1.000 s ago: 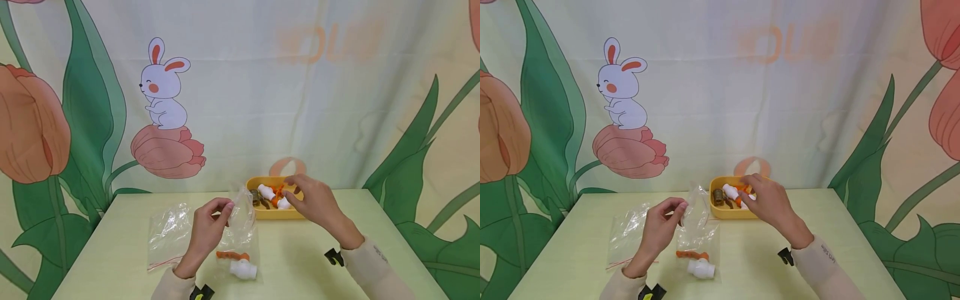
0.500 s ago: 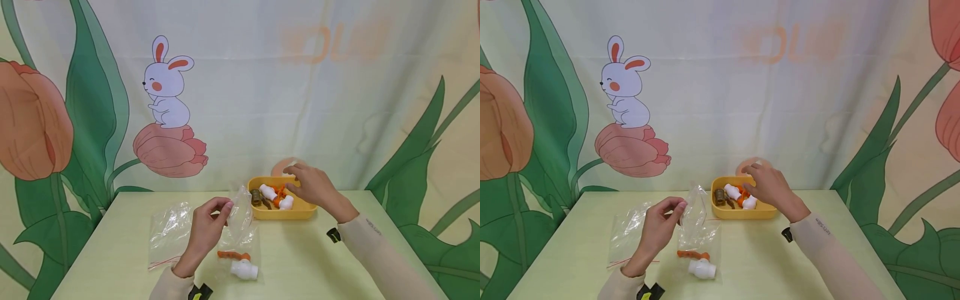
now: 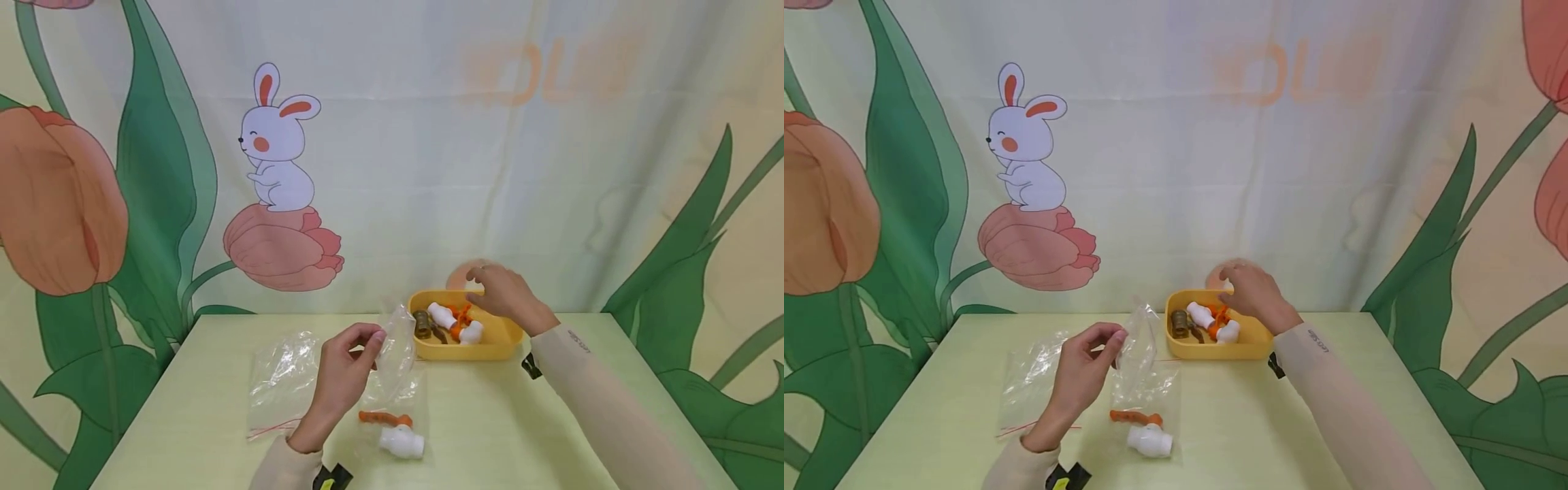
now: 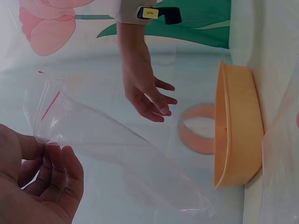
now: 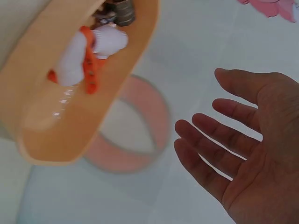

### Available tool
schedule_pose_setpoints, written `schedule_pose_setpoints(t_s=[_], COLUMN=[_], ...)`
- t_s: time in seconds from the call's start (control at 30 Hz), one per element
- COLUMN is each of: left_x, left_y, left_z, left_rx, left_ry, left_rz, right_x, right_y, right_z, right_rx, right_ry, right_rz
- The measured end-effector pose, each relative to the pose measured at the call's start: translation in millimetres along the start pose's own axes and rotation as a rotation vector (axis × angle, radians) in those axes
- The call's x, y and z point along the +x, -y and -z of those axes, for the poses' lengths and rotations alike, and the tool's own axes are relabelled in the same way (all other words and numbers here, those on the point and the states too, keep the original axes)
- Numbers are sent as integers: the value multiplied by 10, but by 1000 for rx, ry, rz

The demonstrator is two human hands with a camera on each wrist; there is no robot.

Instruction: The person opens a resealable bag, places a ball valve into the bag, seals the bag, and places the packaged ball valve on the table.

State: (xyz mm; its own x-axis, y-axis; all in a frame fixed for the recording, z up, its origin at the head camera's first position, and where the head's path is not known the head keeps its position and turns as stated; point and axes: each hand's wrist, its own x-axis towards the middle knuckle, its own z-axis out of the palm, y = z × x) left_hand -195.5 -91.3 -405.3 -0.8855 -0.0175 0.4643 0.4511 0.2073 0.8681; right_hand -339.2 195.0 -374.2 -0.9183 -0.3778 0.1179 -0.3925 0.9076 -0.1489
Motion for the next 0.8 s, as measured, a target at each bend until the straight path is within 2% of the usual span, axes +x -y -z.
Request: schedule_pose_setpoints(t_s=[0.17,0.43,0.63,0.8], left_x=[10,5,1,0], left_y=[17,11,-7,18], left_z=[-27,-74,-131,-161], left_rx=[1,-13,-20,-32], left_ry=[0,3,18,15], left_rz=[-9,-3,2,9], right_x=[63,143,136,136], right_y=[-181,-391,-519,-546], right_z=[-175,-449,-594,-669], right_rx=[77,248,398,438], right_ry=[72,120,204,239], right_rz=[-62,-190,-330,-402])
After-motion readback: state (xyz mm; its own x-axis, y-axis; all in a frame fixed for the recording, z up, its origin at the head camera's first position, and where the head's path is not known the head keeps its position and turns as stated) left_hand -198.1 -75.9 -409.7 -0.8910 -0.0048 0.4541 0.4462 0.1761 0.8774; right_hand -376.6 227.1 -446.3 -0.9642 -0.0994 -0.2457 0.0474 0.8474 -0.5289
